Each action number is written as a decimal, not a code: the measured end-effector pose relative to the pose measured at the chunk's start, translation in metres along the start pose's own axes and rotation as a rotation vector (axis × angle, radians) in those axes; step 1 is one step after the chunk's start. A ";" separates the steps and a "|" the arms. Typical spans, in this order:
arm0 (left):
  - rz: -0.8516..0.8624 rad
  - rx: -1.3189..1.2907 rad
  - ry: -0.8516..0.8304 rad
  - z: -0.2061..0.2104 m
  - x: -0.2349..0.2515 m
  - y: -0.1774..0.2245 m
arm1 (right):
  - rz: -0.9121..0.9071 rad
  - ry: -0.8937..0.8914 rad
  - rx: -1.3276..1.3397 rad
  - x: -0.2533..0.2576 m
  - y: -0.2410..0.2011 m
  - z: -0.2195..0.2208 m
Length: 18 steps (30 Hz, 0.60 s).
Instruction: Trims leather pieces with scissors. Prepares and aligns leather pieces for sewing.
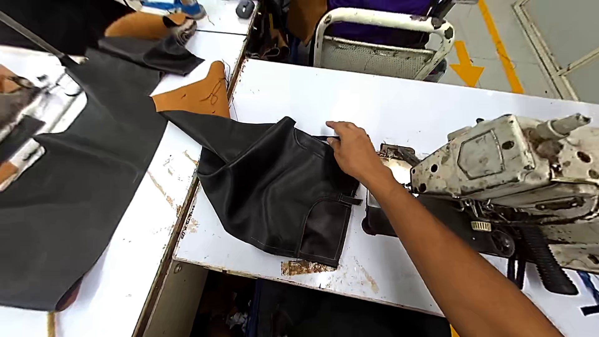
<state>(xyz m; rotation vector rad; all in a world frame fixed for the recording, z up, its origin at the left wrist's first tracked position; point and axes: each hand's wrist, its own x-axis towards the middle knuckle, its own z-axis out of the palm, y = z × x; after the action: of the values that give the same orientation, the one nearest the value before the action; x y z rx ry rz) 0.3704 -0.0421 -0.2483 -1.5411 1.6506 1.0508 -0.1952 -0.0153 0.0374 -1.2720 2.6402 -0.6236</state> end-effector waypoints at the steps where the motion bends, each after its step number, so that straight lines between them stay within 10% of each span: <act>1: 0.000 0.067 -0.024 -0.009 -0.013 0.009 | 0.006 -0.024 -0.040 0.002 -0.003 0.003; 5: 0.165 0.150 0.000 -0.075 -0.118 0.077 | 0.186 -0.305 0.002 -0.063 -0.032 -0.017; 9: 0.714 -0.149 0.206 -0.157 -0.251 0.191 | 0.295 -0.325 0.253 -0.151 -0.032 -0.022; 13: 1.010 0.110 0.720 -0.170 -0.265 0.309 | 0.305 -0.099 0.306 -0.173 -0.037 -0.004; 18: 0.949 0.270 0.535 -0.169 -0.245 0.401 | 0.064 0.072 0.316 -0.195 -0.036 0.010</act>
<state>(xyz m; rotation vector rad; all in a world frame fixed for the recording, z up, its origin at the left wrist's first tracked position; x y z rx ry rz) 0.0108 -0.0753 0.0967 -0.8583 2.9025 0.7924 -0.0436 0.1124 0.0339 -1.0873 2.4946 -1.0441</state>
